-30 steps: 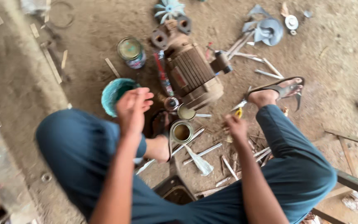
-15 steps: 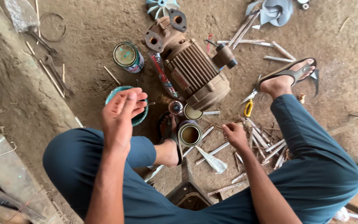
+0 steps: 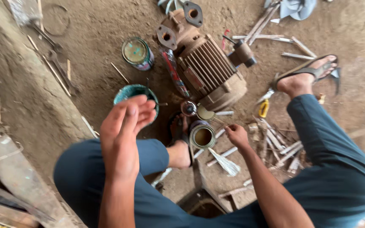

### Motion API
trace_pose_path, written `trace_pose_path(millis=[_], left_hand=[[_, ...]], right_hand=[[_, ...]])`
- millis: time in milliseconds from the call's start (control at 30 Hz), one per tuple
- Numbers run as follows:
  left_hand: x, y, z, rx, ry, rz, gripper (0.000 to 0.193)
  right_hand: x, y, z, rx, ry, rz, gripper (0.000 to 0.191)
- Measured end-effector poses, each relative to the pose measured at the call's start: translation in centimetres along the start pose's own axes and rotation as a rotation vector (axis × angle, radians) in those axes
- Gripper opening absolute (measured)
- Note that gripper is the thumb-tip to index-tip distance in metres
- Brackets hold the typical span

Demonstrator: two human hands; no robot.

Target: The person uses a screwdriver to pry open the lid of a paint can. They repeatedly work the tool around the rim to break the seal and lift the lid, then set the can down.

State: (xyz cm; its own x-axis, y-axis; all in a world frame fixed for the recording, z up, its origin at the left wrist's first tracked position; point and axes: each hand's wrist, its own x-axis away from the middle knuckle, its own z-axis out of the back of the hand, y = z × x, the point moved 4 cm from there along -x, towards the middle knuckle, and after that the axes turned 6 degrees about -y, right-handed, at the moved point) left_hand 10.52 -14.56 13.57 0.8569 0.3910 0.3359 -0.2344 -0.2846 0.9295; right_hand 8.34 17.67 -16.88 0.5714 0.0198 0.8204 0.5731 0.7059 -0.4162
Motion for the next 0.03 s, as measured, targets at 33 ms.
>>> trace_pose_path(millis=[33], left_hand=[[-0.11, 0.18, 0.38, 0.024, 0.03, 0.008, 0.034]], right_hand=[[-0.91, -0.44, -0.39, 0.038, 0.015, 0.008, 0.046]])
